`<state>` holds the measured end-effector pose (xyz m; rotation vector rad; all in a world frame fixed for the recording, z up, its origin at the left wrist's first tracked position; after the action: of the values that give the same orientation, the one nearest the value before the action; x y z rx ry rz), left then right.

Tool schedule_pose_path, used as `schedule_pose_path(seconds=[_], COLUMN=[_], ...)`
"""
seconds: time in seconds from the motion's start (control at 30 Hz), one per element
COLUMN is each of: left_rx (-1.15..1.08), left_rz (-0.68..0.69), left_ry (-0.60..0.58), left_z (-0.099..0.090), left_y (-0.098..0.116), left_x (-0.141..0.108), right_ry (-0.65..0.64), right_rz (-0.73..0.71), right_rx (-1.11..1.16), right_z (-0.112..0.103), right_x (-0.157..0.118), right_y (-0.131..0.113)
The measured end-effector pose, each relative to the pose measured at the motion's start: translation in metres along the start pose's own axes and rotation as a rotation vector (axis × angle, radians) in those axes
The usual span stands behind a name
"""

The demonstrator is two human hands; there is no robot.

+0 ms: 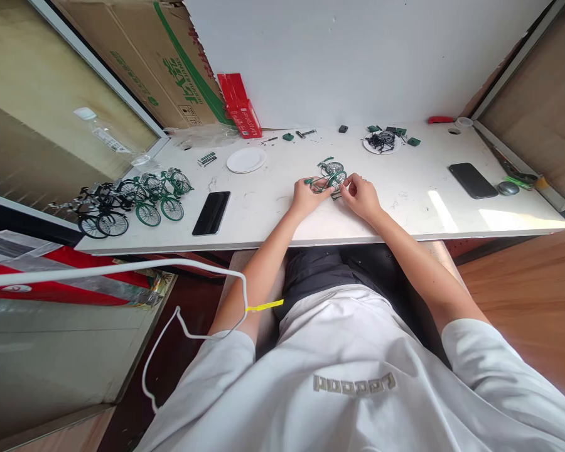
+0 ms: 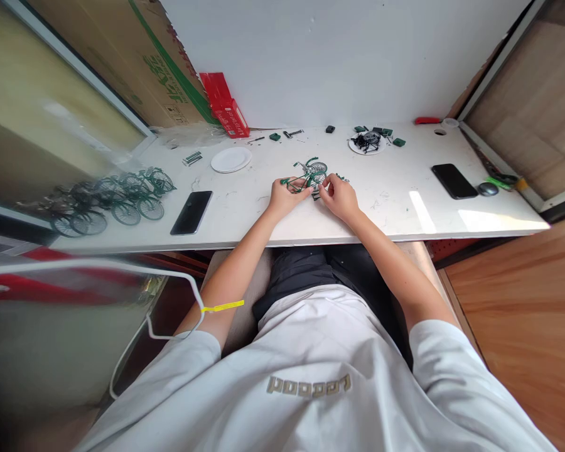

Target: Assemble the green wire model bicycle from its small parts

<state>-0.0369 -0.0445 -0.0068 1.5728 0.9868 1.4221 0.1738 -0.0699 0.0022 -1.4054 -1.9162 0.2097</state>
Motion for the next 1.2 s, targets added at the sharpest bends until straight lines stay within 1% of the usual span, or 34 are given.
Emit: schedule_pose_path(seconds=[0.17,0.3,0.5,0.8,1.0,1.2], left_rx=[0.026,0.042,0.051,0.090,0.117,0.105], left_rz=[0.004,0.027,0.023,0.032,0.037,0.048], left_ry=[-0.001,-0.008,-0.011,-0.001,0.005,0.015], left_z=[-0.0002,-0.0002,0.0003,0.0009,0.0002,0.0009], left_y=[-0.0021,-0.0017,0.0013,0.0026,0.0038,0.0011], left_x=[-0.0007,-0.0009,-0.0013,-0.0022,-0.0032,-0.0032], right_ry=[-0.057,-0.094,-0.088,-0.049,-0.084,-0.121], right_rz=[-0.001,0.006,0.050,0.038,0.055,0.038], right_rx=[-0.076,-0.046,-0.059,-0.038,-0.094,-0.161], right_z=[-0.0003,-0.0006,-0.0017,0.0014,0.0033,0.0017], right_x=[0.0019,0.0017,0.0000,0.0004,0.0025,0.0019], right_y=[0.0010,0.0004,-0.0024,0.0018,0.0059,0.0032])
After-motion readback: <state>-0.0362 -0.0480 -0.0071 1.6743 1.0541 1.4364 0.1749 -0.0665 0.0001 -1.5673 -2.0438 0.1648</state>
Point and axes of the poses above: each hand's wrist, its own x-axis towards the middle knuckle, its own z-axis out of the palm, y = z × x, the point moved 1 cm from there along x, towards the middle knuckle, and after that the axes turned 7 degrees about -x, right-handed, at the moved point
